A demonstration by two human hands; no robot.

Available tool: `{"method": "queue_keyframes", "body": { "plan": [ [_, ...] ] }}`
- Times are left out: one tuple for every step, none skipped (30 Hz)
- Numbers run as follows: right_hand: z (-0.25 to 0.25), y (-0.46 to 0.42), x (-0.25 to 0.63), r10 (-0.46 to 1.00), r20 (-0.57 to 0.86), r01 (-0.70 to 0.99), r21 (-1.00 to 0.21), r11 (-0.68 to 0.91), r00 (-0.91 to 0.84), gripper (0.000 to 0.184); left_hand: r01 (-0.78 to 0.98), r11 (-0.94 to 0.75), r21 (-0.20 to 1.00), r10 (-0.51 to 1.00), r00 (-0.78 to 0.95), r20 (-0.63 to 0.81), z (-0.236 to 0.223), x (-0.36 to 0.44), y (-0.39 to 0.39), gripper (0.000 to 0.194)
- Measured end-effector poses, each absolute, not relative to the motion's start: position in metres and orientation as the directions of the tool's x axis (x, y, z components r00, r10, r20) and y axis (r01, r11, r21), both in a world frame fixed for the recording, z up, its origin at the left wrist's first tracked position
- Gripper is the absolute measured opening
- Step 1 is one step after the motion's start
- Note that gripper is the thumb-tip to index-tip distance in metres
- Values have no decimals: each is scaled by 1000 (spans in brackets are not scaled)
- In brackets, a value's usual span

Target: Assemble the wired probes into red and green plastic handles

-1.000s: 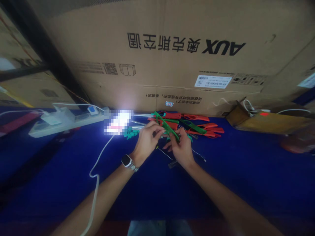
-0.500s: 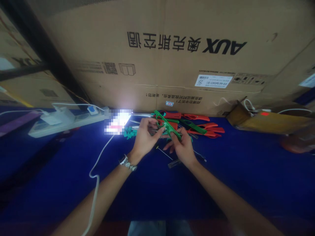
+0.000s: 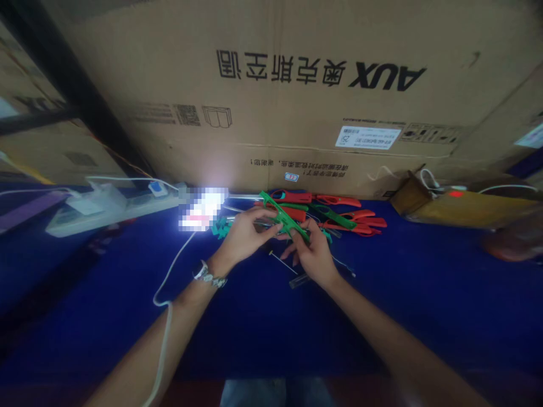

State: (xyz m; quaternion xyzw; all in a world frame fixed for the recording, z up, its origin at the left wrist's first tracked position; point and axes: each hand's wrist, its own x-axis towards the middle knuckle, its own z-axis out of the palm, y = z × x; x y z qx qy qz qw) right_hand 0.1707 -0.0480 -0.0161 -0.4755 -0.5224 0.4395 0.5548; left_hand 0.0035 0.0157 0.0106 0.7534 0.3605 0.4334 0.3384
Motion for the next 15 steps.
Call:
{"method": "queue_keyframes", "body": {
  "plan": [
    [-16,-47,172,985,161,23,-987,160,64,33,268,-506,820,841,365,399,11,2,16,21],
    [-16,-47,173,985,162,43,-986,160,57,32,284,-502,817,845,363,393,12,1,17,22],
    [-16,-46,174,985,164,68,-985,161,47,31,297,-498,815,848,363,386,12,1,17,22],
    [-16,-46,175,985,170,98,-981,166,34,29,302,-496,814,850,361,384,12,0,18,21],
    [-16,-46,176,984,178,130,-976,174,21,28,305,-495,814,852,357,384,12,0,18,19],
    [-16,-46,175,982,188,158,-970,184,10,27,310,-494,813,854,348,386,12,0,18,16],
    [-16,-46,175,980,198,178,-965,195,1,26,319,-491,810,859,333,390,12,-1,19,13],
    [-16,-46,174,979,206,185,-961,203,-2,26,330,-486,809,866,309,394,12,-1,20,11],
    [-16,-46,173,978,209,180,-962,205,-1,26,337,-479,811,872,287,396,12,-2,21,10],
    [-15,-46,172,978,207,165,-965,204,2,27,333,-471,817,877,272,395,11,-2,22,10],
    [-14,-46,172,979,202,142,-970,199,5,28,308,-464,830,881,261,396,10,-3,24,9],
    [-13,-45,172,981,195,114,-975,192,11,29,257,-455,852,885,237,401,10,-3,25,9],
    [-11,-44,173,983,183,85,-980,181,15,31,179,-440,880,892,196,406,10,-3,27,11],
    [-10,-43,175,986,166,56,-985,165,15,33,79,-415,906,905,135,403,9,-3,28,16],
    [-8,-42,177,990,143,31,-989,143,8,35,-31,-375,927,924,67,376,10,-3,29,22]
  ]
}}
